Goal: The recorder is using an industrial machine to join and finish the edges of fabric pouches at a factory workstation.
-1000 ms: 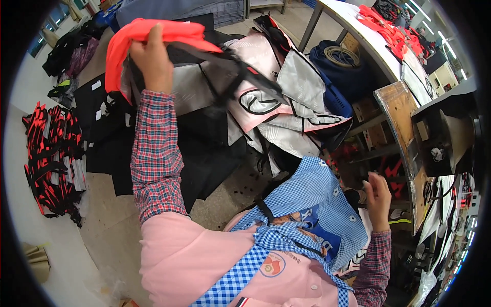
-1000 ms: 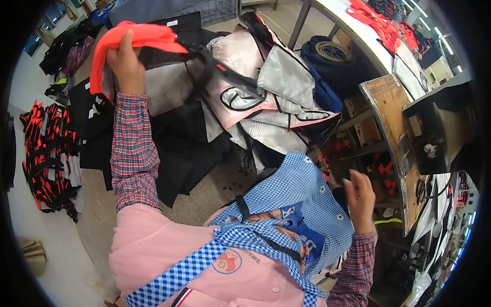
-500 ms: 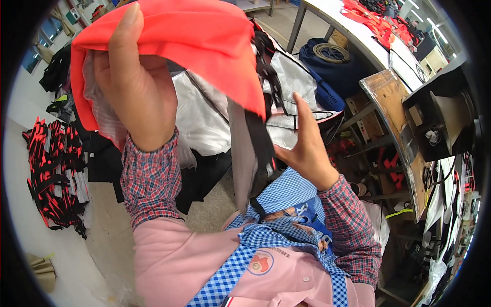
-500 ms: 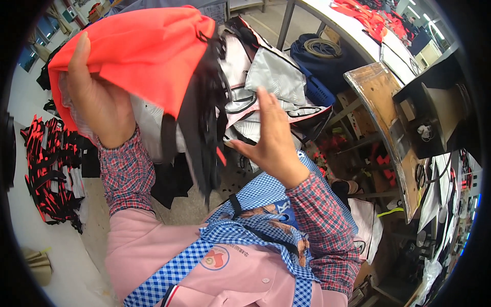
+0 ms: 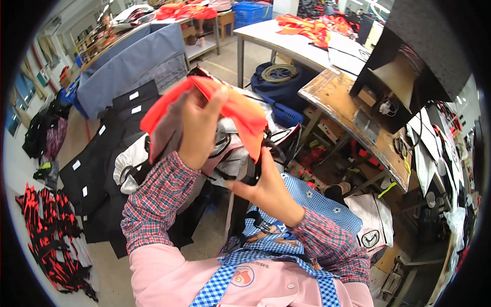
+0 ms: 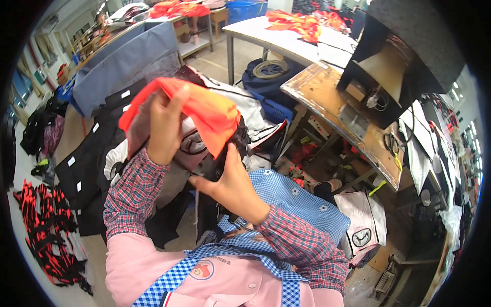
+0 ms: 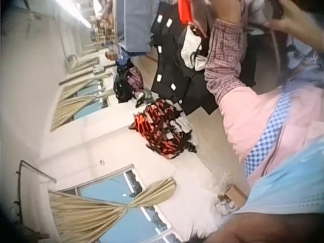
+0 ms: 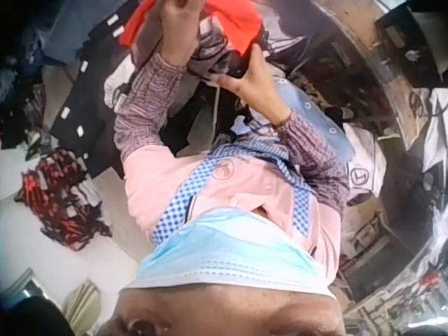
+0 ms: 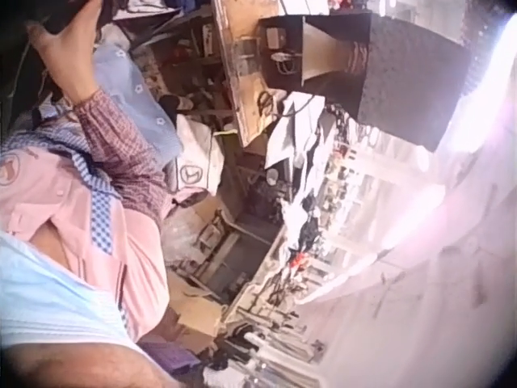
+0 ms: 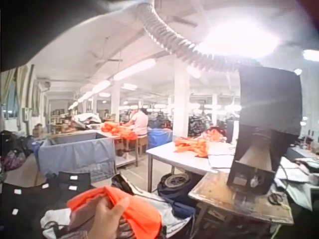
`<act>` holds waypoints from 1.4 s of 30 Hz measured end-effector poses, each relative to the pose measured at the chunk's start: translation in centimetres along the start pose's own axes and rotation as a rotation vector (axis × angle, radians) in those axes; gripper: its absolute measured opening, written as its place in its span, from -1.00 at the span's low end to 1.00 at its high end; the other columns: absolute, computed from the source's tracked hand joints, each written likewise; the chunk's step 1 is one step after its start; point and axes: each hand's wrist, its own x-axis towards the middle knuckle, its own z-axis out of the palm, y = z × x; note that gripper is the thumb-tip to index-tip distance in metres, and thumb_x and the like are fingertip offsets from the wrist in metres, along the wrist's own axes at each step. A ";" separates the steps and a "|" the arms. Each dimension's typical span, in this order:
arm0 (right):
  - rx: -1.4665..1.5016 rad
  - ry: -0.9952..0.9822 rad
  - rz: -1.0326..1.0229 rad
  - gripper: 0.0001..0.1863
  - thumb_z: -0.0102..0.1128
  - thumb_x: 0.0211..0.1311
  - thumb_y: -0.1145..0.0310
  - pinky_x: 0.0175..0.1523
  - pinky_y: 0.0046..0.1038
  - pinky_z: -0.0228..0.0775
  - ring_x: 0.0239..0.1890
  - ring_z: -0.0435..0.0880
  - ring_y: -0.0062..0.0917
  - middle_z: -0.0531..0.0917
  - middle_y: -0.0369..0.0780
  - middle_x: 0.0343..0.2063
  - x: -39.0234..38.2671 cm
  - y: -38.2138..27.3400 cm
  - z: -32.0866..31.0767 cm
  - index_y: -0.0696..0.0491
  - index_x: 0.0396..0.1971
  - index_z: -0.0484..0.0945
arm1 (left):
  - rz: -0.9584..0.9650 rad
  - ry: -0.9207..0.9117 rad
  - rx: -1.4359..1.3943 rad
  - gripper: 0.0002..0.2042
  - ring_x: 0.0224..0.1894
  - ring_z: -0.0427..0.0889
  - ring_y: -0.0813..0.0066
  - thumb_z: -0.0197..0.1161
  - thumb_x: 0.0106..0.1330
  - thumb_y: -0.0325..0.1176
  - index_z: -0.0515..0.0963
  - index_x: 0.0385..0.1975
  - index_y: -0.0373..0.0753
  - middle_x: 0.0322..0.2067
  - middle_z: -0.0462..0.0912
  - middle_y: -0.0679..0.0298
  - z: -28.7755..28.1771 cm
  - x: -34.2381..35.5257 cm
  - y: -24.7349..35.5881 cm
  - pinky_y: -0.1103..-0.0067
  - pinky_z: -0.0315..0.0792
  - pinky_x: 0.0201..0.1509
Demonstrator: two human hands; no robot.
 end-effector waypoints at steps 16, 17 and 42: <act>-0.132 -0.135 -0.195 -0.68 0.16 0.03 0.57 -0.12 -0.50 0.46 -0.25 0.68 -0.44 0.67 -0.08 -0.32 4.6 7.4 -5.7 0.14 -0.13 0.59 | 0.234 -0.097 1.654 -0.64 0.12 0.47 0.07 0.23 0.25 -0.33 0.47 0.03 -0.31 0.02 0.56 0.07 -23.4 -7.4 -7.2 0.31 0.32 0.22; -0.182 -0.239 -0.217 -0.68 0.18 0.03 0.56 -0.13 -0.47 0.47 -0.24 0.69 -0.38 0.66 -0.05 -0.32 4.5 6.8 -6.1 0.13 -0.13 0.59 | 0.373 -0.127 1.975 -0.66 0.07 0.50 0.01 0.20 0.23 -0.34 0.48 -0.02 -0.31 -0.01 0.57 0.04 -24.6 -5.9 -5.8 0.30 0.36 0.16; 0.470 -0.455 -0.322 -0.80 0.20 0.00 0.62 -0.31 -0.61 0.39 -0.41 0.54 -0.76 0.66 -0.33 -0.47 4.2 -3.0 -4.3 0.20 -0.31 0.61 | -0.253 -0.975 1.094 -0.55 -0.43 0.57 0.16 -0.07 0.44 -0.09 0.47 -0.08 -0.45 -0.43 0.52 -0.12 -2.4 -3.2 15.3 0.41 0.41 -0.29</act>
